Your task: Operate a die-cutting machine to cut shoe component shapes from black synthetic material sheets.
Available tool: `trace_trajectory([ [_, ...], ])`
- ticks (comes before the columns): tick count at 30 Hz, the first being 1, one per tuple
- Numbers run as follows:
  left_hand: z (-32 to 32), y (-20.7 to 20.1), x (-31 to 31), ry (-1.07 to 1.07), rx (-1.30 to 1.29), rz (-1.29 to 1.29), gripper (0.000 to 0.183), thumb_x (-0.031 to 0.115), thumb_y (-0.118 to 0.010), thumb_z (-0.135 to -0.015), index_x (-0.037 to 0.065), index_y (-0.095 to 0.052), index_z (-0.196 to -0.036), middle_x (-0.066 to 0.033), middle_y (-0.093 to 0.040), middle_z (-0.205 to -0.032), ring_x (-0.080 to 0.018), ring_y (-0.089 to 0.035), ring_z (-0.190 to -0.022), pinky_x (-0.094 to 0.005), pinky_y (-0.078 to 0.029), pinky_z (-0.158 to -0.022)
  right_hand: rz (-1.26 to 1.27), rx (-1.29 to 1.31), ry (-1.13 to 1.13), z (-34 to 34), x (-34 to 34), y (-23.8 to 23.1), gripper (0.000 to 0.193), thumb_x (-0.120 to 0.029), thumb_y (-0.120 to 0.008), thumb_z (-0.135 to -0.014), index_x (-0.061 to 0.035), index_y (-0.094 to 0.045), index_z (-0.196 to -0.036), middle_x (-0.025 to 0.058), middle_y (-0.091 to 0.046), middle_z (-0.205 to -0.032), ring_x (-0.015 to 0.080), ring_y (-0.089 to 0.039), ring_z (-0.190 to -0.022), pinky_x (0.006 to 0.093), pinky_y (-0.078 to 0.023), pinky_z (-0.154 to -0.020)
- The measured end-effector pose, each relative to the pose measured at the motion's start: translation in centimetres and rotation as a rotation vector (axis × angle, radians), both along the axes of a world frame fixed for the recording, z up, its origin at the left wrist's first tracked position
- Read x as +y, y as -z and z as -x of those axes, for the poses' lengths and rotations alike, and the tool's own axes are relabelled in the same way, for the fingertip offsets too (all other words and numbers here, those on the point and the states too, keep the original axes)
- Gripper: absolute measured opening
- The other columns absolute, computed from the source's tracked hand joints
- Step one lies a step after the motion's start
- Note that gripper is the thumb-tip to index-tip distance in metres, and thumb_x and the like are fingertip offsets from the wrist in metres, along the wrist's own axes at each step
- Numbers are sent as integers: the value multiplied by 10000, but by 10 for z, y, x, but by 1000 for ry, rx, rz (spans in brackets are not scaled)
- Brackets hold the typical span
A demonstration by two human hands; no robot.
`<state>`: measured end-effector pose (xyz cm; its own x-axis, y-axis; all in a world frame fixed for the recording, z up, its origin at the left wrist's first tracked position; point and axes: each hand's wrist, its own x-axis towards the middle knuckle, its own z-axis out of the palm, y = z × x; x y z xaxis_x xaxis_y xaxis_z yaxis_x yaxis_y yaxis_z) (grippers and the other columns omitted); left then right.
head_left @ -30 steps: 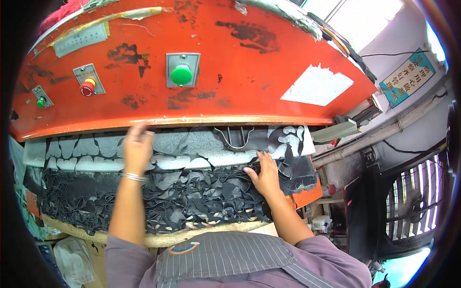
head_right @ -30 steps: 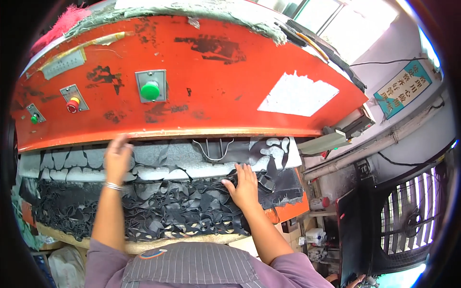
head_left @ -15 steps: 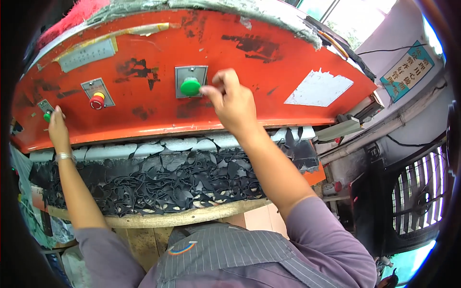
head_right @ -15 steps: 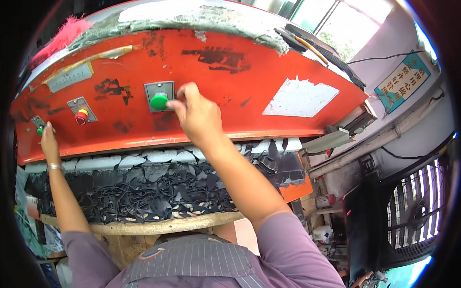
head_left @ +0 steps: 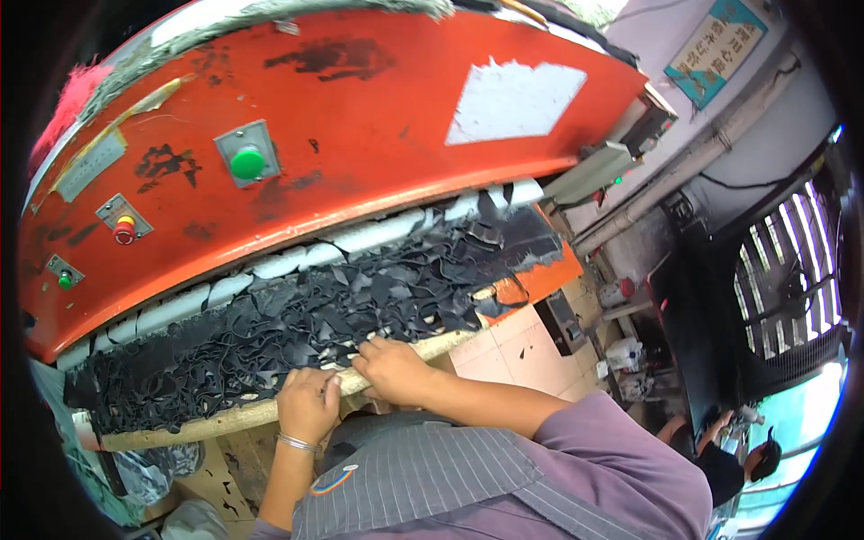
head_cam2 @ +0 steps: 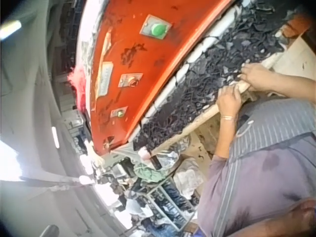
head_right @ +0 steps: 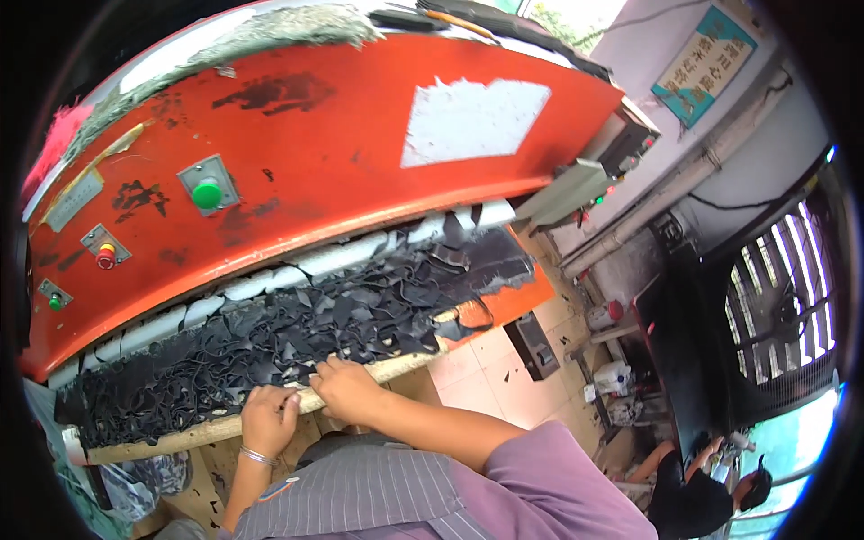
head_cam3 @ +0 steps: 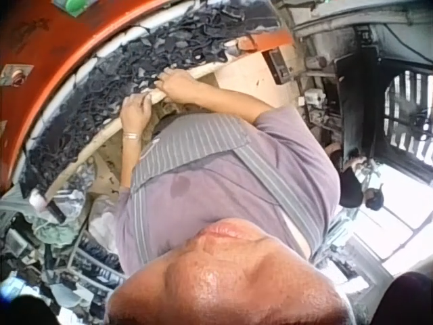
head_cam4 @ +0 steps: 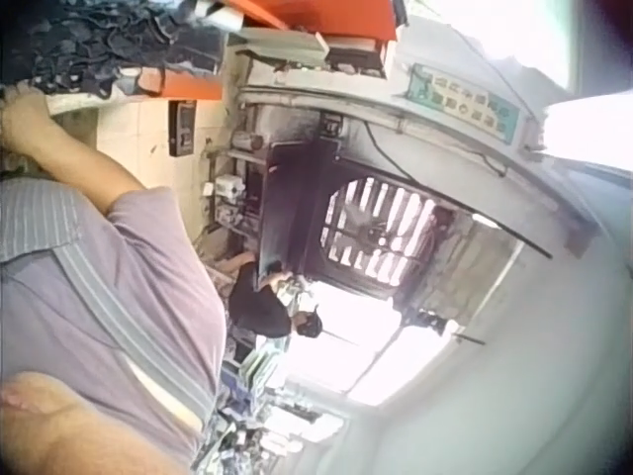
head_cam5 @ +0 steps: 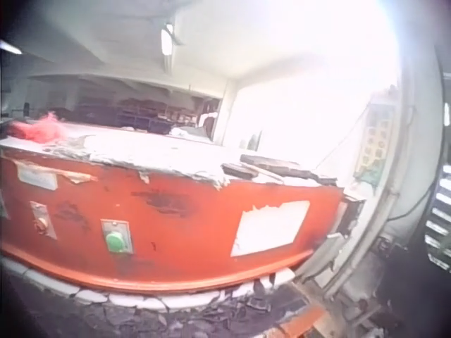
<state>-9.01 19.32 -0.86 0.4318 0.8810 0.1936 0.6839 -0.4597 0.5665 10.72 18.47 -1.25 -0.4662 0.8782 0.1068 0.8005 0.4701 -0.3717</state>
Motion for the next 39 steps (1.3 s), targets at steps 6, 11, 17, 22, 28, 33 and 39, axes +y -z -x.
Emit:
trace_trajectory([
  [6,-8,-6,15,-37,84,17,179,253,-690,-748,86,-730,-796,-102,-658,-784,-305,-596,-748,-406,-429,-698,19,8,-18,-10,10,-4,270,-211,-752,-641,-42,-676,-837,124,-627,-894,279,-608,-879,365,-520,-757],
  [11,-10,-34,51,101,236,290,234,303,-708,-753,75,-736,-708,-103,-674,-699,-274,-645,-673,-370,-483,-620,210,466,12,-86,34,-14,328,-289,-715,-785,-65,-683,-1021,140,-673,-946,321,-636,-916,414,-512,-793],
  [17,-84,-47,171,321,60,-1,295,239,-735,-761,43,-679,-974,-139,-656,-930,-338,-605,-924,-414,-460,-847,-120,-124,758,-215,74,-1,526,-272,-768,-734,-25,-578,-1157,172,-541,-1215,354,-503,-1130,436,-447,-922],
  [22,-151,-37,264,248,287,-123,1118,493,-839,-583,-5,-318,-1438,-191,-418,-1402,-352,-333,-1331,-454,-215,-1125,-30,148,706,-243,77,31,486,-227,-783,-730,-11,-577,-1114,162,-575,-1070,339,-555,-1057,396,-464,-878],
  [28,-181,-18,279,205,315,25,961,509,-835,-503,4,-510,-1253,-166,-507,-1157,-331,-443,-1128,-430,-326,-995,-26,380,961,-274,66,13,408,-159,-796,-719,-17,-591,-1041,126,-592,-979,265,-590,-925,347,-479,-800],
  [33,-165,-11,245,89,130,-307,844,441,-838,-502,34,-522,-1171,-145,-511,-1136,-329,-452,-1105,-437,-338,-954,-2,896,713,-248,116,-13,328,-138,-757,-772,-19,-608,-1039,105,-594,-971,204,-577,-884,312,-467,-804],
  [39,-120,-38,182,-11,-16,-310,824,377,-833,-497,38,-514,-1177,-158,-536,-1137,-360,-475,-1070,-465,-350,-963,-83,357,128,-213,196,-12,427,-104,-745,-755,-37,-540,-1124,165,-551,-1058,341,-548,-1049,395,-466,-883],
])
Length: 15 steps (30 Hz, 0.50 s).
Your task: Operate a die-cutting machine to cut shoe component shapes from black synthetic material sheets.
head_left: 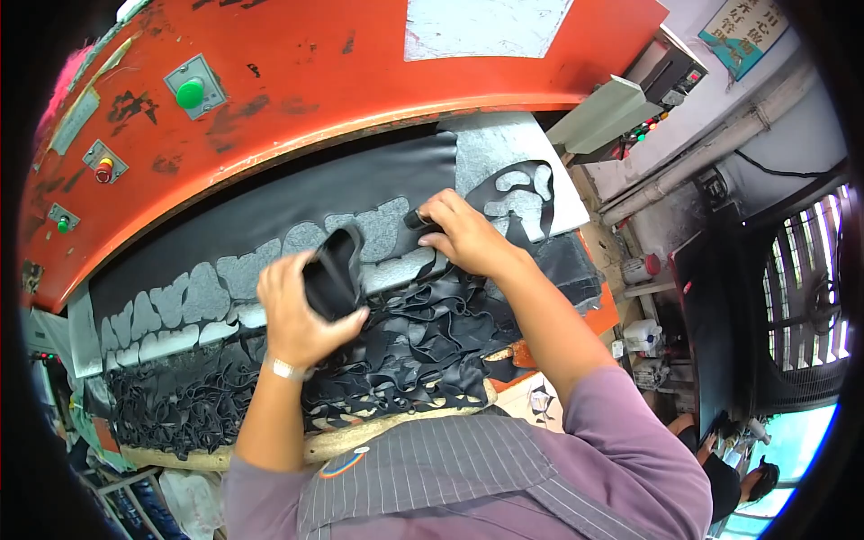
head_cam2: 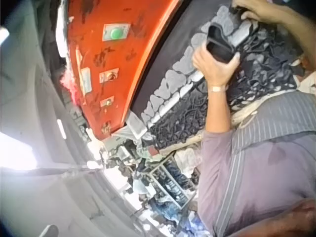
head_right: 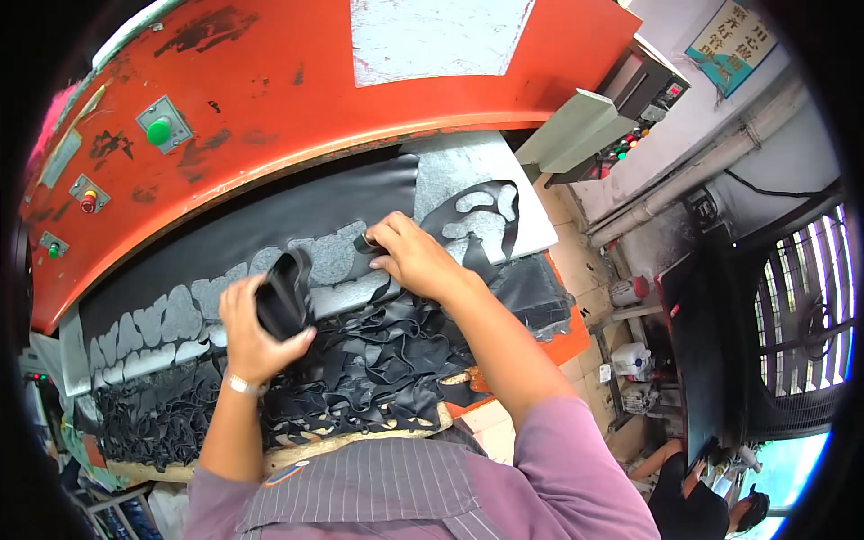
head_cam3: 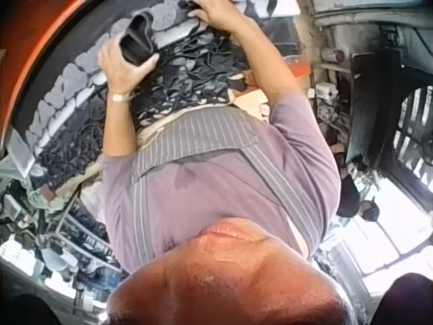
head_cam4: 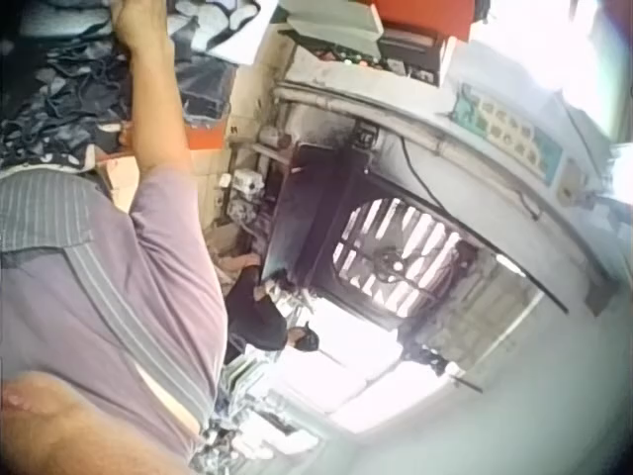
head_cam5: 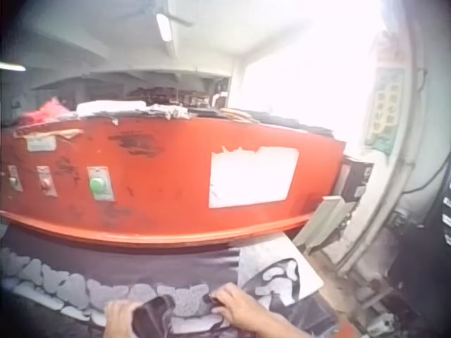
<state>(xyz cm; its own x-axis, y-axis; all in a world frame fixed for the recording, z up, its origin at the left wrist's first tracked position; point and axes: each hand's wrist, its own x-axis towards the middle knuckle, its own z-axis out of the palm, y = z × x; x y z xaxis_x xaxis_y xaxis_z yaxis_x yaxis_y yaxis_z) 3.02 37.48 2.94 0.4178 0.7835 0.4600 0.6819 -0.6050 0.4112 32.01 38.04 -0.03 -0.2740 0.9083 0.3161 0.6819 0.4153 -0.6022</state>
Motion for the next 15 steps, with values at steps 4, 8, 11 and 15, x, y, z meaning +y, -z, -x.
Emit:
trace_trajectory([
  [4,74,2,-62,-110,140,169,817,370,-827,-479,32,-516,-1155,-152,-532,-1083,-354,-477,-1038,-454,-356,-938,108,-126,-44,-3,18,9,482,-116,-757,-745,-53,-521,-1161,157,-564,-1052,339,-550,-1043,393,-466,-888],
  [8,131,21,-121,-272,253,370,828,402,-832,-485,40,-510,-1156,-150,-531,-1091,-347,-464,-1048,-466,-350,-927,62,-39,-41,-20,5,26,564,-145,-770,-752,-54,-518,-1249,139,-584,-1148,317,-543,-1083,380,-450,-934],
  [11,139,26,-128,-308,272,391,838,382,-829,-482,30,-495,-1165,-164,-508,-1116,-349,-445,-1067,-466,-332,-945,88,70,38,-26,-5,38,567,-224,-769,-761,-118,-577,-1284,119,-588,-1170,294,-513,-1108,379,-406,-967],
  [15,136,27,-127,-294,271,399,859,370,-833,-477,17,-488,-1181,-165,-494,-1098,-347,-439,-1063,-469,-318,-958,126,30,78,-30,-8,38,544,-263,-785,-744,-180,-616,-1254,104,-599,-1134,278,-519,-1081,364,-404,-959],
])
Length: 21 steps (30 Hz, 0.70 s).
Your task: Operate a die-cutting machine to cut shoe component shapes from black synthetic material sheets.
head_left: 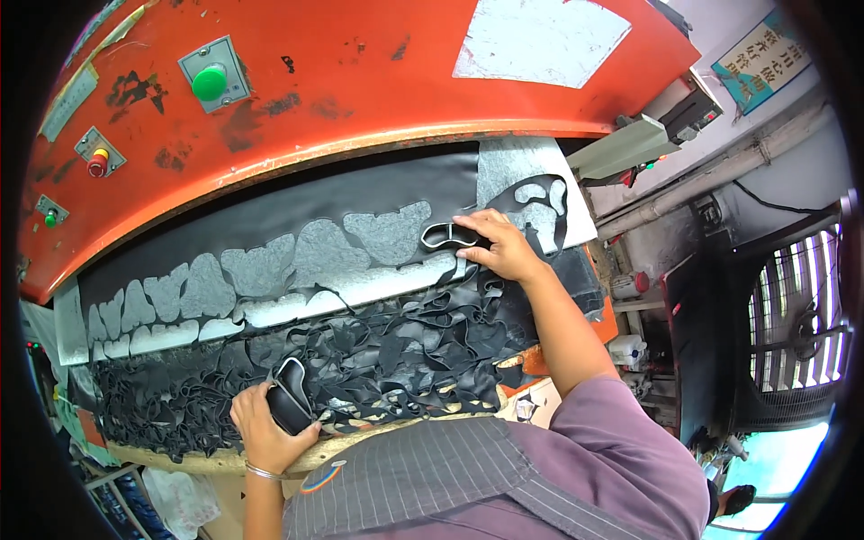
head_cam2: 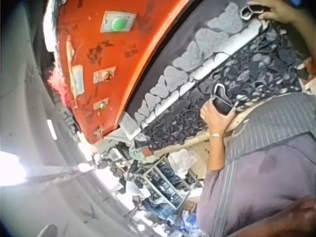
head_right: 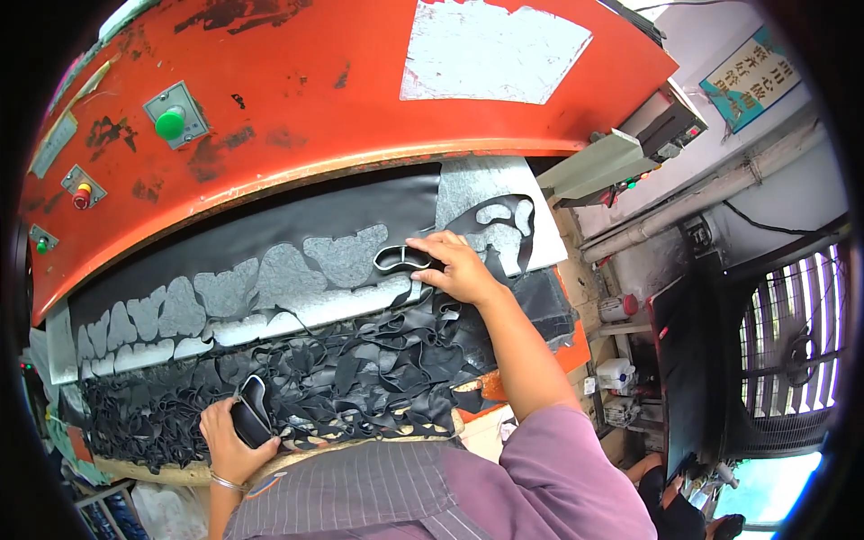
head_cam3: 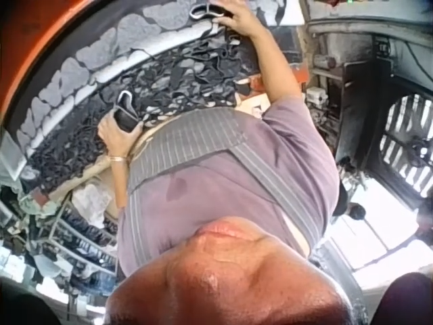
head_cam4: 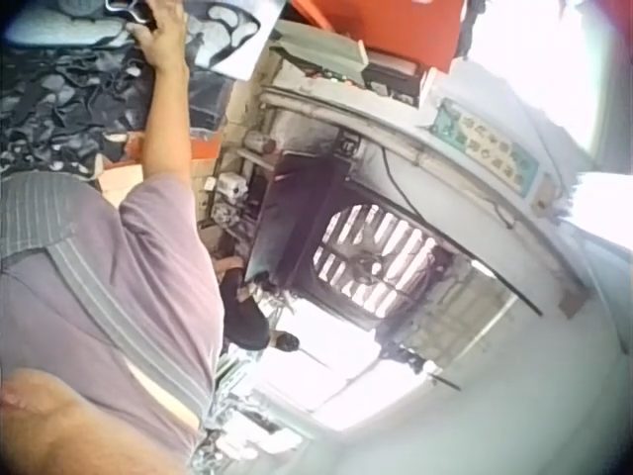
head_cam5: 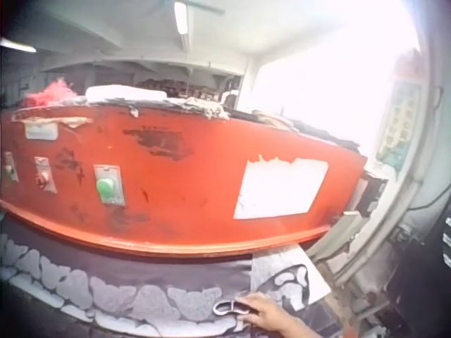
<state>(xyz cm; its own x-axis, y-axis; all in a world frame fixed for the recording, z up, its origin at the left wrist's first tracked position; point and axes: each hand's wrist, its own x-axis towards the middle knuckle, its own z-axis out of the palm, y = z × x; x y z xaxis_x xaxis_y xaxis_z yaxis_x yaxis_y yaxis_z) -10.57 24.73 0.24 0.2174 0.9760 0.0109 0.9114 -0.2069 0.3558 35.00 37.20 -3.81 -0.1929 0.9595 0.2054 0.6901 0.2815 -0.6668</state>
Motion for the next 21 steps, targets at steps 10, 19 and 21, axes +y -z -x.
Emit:
trace_trajectory([
  [10,16,-8,1,-9,-99,163,981,439,-812,-597,-40,-390,-1342,-225,-448,-1245,-380,-390,-1189,-482,-276,-1037,-44,-129,-23,4,0,-7,630,-305,-790,-727,-163,-574,-1302,115,-586,-1228,315,-503,-1164,404,-392,-1006],
  [19,246,13,119,-595,-550,-463,753,333,-635,-908,-37,-282,-1460,-238,-322,-1498,-317,-326,-1389,-370,-239,-1130,-524,9,110,147,-15,-75,544,-351,-758,-768,-47,-594,-1188,125,-611,-1025,309,-548,-972,409,-425,-893],
  [21,264,-13,154,-683,-719,-600,754,327,-623,-917,-38,-260,-1468,-237,-278,-1520,-310,-304,-1403,-367,-235,-1132,-583,62,-12,201,-2,-110,525,-356,-744,-785,-52,-583,-1181,113,-624,-915,281,-601,-850,397,-474,-777],
])
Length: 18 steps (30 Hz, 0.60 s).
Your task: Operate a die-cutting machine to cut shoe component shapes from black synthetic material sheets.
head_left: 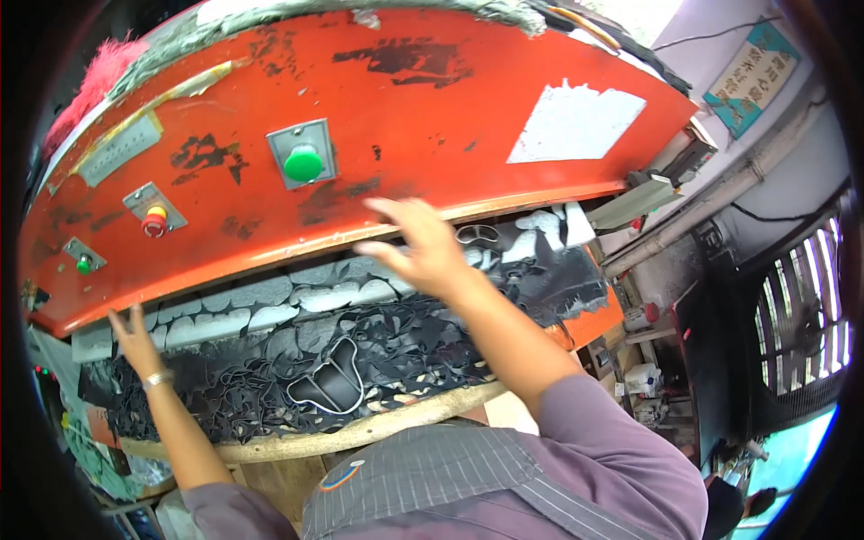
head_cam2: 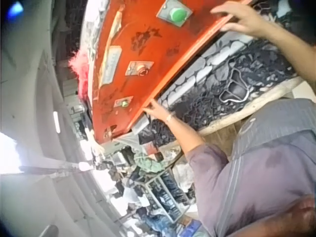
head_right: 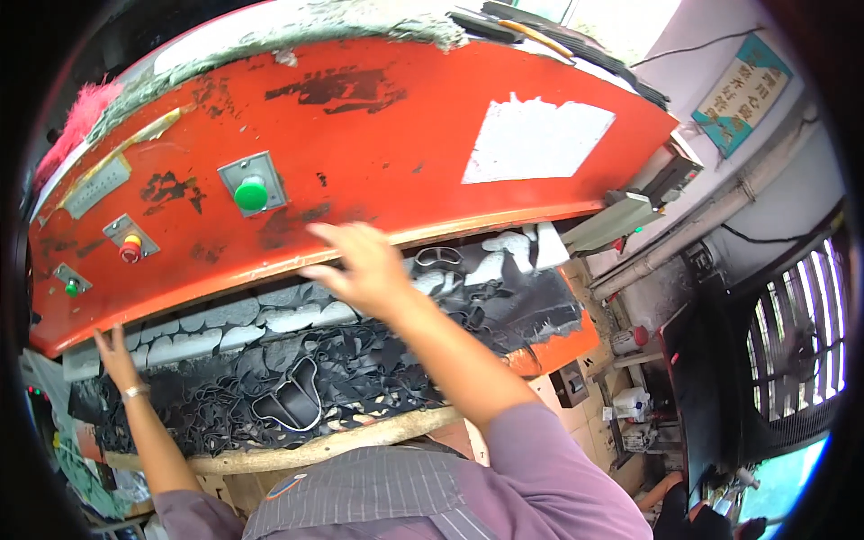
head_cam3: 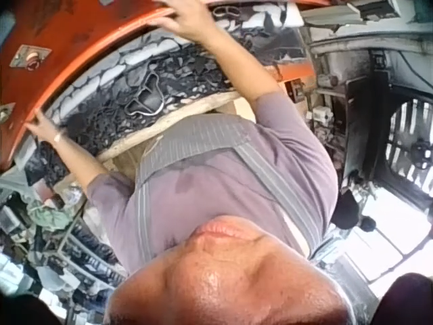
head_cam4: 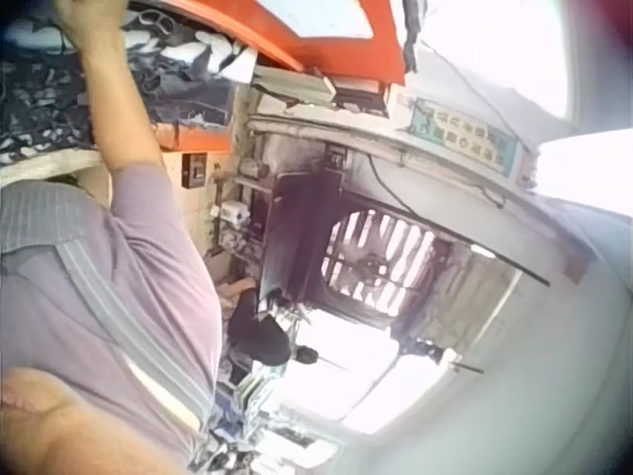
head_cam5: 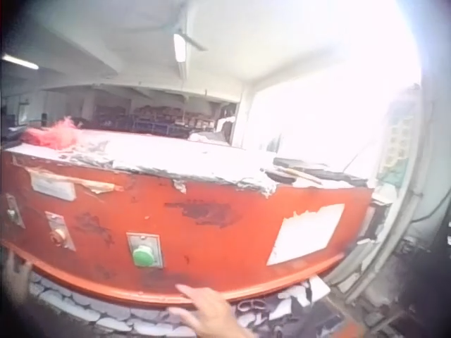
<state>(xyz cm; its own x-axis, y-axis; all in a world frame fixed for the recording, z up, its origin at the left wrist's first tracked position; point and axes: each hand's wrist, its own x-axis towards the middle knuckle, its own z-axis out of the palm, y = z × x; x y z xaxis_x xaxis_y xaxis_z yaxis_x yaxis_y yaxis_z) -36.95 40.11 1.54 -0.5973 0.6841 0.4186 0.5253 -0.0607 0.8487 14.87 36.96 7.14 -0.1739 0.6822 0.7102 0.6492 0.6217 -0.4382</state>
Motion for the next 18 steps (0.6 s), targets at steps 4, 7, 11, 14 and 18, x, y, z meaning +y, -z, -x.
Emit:
trace_trajectory([
  [4,55,-38,26,-115,232,-295,673,266,-569,-943,-7,-264,-1477,-218,-293,-1518,-276,-335,-1392,-332,-295,-1102,-40,224,-11,76,14,-58,398,-302,-712,-818,-48,-504,-1043,109,-645,-801,330,-646,-726,461,-496,-617],
  [7,57,-48,3,36,234,-257,589,219,-541,-948,6,-330,-1456,-194,-380,-1478,-238,-421,-1331,-303,-346,-1062,-32,189,74,73,7,-48,341,-242,-697,-828,-61,-460,-994,124,-643,-724,355,-642,-661,462,-488,-548],
  [11,28,-19,-69,114,567,-179,466,219,-551,-953,20,-490,-1371,-123,-656,-1121,-162,-603,-844,-296,-478,-795,225,49,-110,55,-58,-8,384,-323,-715,-829,-70,-501,-1022,141,-654,-745,338,-658,-686,407,-506,-585],
  [14,-103,-8,-137,462,319,285,190,167,-637,-882,-17,-670,-852,-110,-699,-831,-182,-643,-753,-334,-500,-715,636,-334,-183,17,-110,27,420,-452,-697,-796,-62,-583,-904,162,-654,-803,385,-643,-766,476,-492,-659],
  [18,-170,32,-222,646,465,276,104,98,-655,-792,13,-656,-732,-144,-642,-734,-309,-596,-705,-387,-474,-699,557,-559,-307,7,-176,75,442,-364,-787,-666,-38,-625,-918,136,-627,-929,334,-607,-937,416,-493,-777],
])
